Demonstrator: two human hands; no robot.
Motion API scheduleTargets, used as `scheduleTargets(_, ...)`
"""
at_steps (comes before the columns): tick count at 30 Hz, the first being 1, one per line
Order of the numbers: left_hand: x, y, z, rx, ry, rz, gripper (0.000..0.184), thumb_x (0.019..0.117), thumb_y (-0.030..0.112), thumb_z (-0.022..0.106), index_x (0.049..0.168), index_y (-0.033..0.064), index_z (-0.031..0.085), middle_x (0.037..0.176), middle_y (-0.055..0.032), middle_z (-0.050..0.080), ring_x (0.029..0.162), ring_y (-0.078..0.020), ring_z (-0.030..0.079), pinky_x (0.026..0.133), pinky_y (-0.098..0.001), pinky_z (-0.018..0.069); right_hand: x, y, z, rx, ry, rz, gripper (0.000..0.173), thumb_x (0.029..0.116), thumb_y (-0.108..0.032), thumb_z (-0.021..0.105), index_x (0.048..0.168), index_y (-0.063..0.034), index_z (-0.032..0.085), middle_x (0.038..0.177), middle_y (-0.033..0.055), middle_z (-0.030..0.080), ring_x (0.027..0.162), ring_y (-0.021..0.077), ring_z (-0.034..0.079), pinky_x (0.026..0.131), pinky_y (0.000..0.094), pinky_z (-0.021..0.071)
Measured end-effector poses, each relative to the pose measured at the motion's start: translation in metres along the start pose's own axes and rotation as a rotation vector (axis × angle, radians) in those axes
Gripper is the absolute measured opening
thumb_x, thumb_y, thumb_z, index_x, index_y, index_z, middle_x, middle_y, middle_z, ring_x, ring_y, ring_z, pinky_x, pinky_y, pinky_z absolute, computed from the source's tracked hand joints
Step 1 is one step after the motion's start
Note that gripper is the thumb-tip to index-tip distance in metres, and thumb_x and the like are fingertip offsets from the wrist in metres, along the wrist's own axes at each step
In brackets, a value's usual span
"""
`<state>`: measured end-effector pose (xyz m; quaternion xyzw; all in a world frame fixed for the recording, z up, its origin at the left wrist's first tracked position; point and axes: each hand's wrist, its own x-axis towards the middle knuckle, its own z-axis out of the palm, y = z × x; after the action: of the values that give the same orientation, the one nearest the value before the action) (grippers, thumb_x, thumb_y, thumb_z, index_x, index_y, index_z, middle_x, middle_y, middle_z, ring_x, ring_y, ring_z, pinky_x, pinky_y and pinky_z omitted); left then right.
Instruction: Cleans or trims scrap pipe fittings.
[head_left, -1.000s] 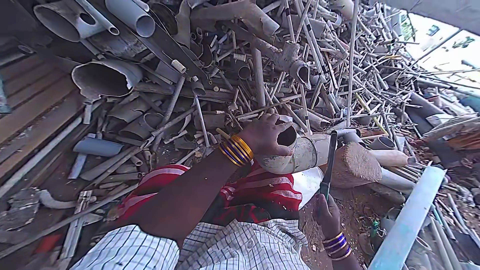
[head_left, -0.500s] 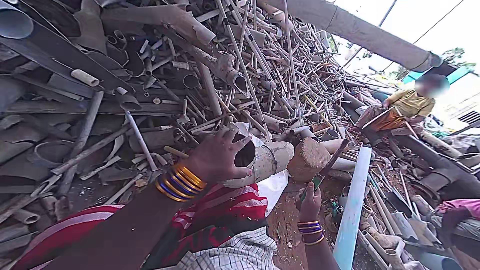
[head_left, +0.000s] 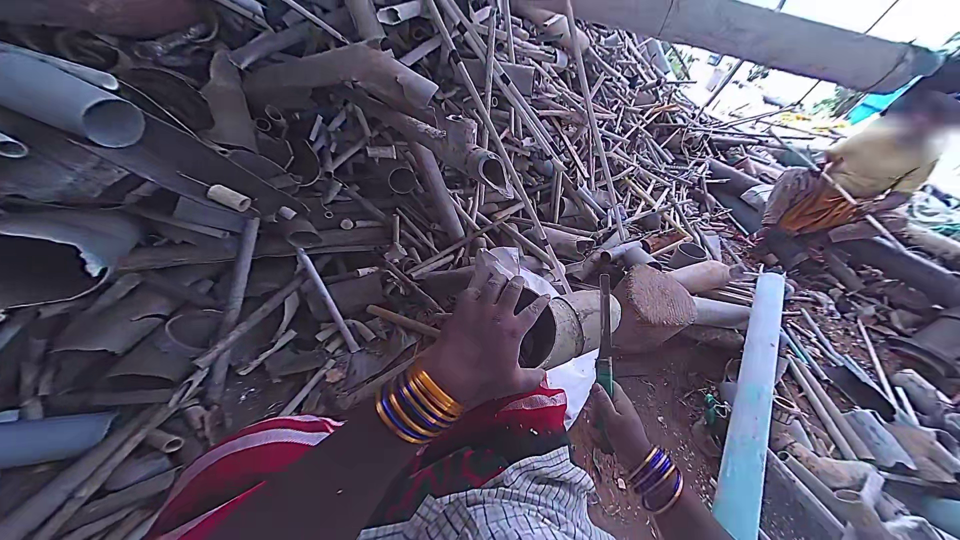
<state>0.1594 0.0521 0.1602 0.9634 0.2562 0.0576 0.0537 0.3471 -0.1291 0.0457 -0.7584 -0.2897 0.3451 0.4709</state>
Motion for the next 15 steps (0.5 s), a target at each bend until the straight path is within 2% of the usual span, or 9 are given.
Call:
scheduleTargets(1,0.000,0.003,-0.001,0.001,-0.017,-0.021,0.099,0.0779,0.072,0.068,0.160,0.0252,0.038,0.162,-0.0238,0.033,0.150,-0.0455,0.028,0.111,-0.0643,0.0311,-0.005,0.003,0.001,-0.066,-0.142,0.000,0.030,0.1073,-0.025,0.040,0.117,0.0016,0.050,0.064,-0.0027,0.045,0.050,0.0065,0.046,0.051,0.0258,0.0448)
scheduleTargets(3,0.004,0.006,-0.004,-0.005,-0.039,-0.052,0.098,0.0789,0.072,0.068,0.160,0.0258,0.037,0.163,-0.0229,0.032,0.150,-0.0455,0.028,0.110,-0.0633,0.0326,-0.008,0.000,-0.009,-0.014,-0.172,-0.029,0.028,0.1060,-0.025,0.043,0.115,-0.0001,0.053,0.061,-0.0049,0.048,0.045,0.0033,0.046,0.046,0.0209,0.0432)
scheduleTargets(6,0.003,0.001,-0.001,0.005,-0.023,-0.054,0.098,0.0770,0.075,0.067,0.159,0.0278,0.040,0.161,-0.0214,0.036,0.148,-0.0432,0.032,0.107,-0.0607,0.0360,0.002,-0.010,-0.022,0.252,0.265,-0.132,0.023,0.1103,-0.020,0.038,0.115,-0.0003,0.049,0.061,-0.0038,0.048,0.043,0.0018,0.044,0.040,0.0180,0.0404)
scheduleTargets(8,0.000,-0.001,0.001,0.005,0.003,-0.031,0.098,0.0757,0.074,0.068,0.158,0.0280,0.041,0.161,-0.0221,0.037,0.148,-0.0432,0.033,0.107,-0.0609,0.0365,0.010,-0.015,-0.021,0.306,0.498,-0.122,0.027,0.1126,-0.022,0.035,0.126,-0.0001,0.043,0.066,-0.0020,0.047,0.046,0.0033,0.047,0.044,0.0201,0.0439)
scheduleTargets(9,-0.002,0.000,0.001,-0.001,0.004,-0.021,0.098,0.0763,0.073,0.068,0.158,0.0274,0.041,0.161,-0.0226,0.036,0.148,-0.0438,0.032,0.108,-0.0621,0.0354,0.008,-0.013,-0.018,0.275,0.473,-0.097,0.029,0.1128,-0.022,0.034,0.129,0.0011,0.041,0.068,-0.0014,0.047,0.047,0.0043,0.047,0.045,0.0215,0.0447)
scheduleTargets(10,-0.004,0.001,0.001,-0.007,0.007,-0.009,0.098,0.0766,0.071,0.069,0.159,0.0266,0.040,0.161,-0.0229,0.036,0.149,-0.0446,0.031,0.109,-0.0634,0.0341,0.002,-0.008,-0.012,0.204,0.330,-0.067,0.029,0.1121,-0.022,0.034,0.126,0.0021,0.041,0.067,-0.0013,0.045,0.048,0.0051,0.046,0.046,0.0224,0.0436)
scheduleTargets(12,-0.006,0.007,-0.001,-0.007,-0.010,-0.001,0.099,0.0776,0.069,0.071,0.160,0.0253,0.038,0.162,-0.0229,0.034,0.149,-0.0452,0.030,0.110,-0.0642,0.0321,-0.012,0.002,-0.004,0.039,-0.112,-0.014,0.029,0.1069,-0.024,0.037,0.121,-0.0003,0.046,0.064,-0.0046,0.046,0.047,0.0038,0.045,0.047,0.0217,0.0432)
scheduleTargets(13,-0.007,0.011,-0.002,-0.001,-0.026,-0.003,0.099,0.0779,0.069,0.071,0.160,0.0251,0.037,0.163,-0.0228,0.033,0.149,-0.0452,0.030,0.110,-0.0635,0.0322,-0.016,0.003,-0.003,0.018,-0.217,-0.003,0.029,0.1055,-0.026,0.039,0.120,-0.0021,0.047,0.063,-0.0057,0.046,0.046,0.0030,0.045,0.046,0.0207,0.0429)
scheduleTargets(15,-0.008,0.014,-0.004,0.005,-0.050,-0.006,0.100,0.0785,0.068,0.071,0.161,0.0249,0.035,0.164,-0.0226,0.031,0.150,-0.0449,0.028,0.110,-0.0633,0.0311,-0.016,-0.004,-0.009,0.170,-0.119,-0.029,0.025,0.1059,-0.021,0.039,0.118,-0.0021,0.051,0.060,-0.0056,0.048,0.042,0.0018,0.043,0.041,0.0179,0.0391)
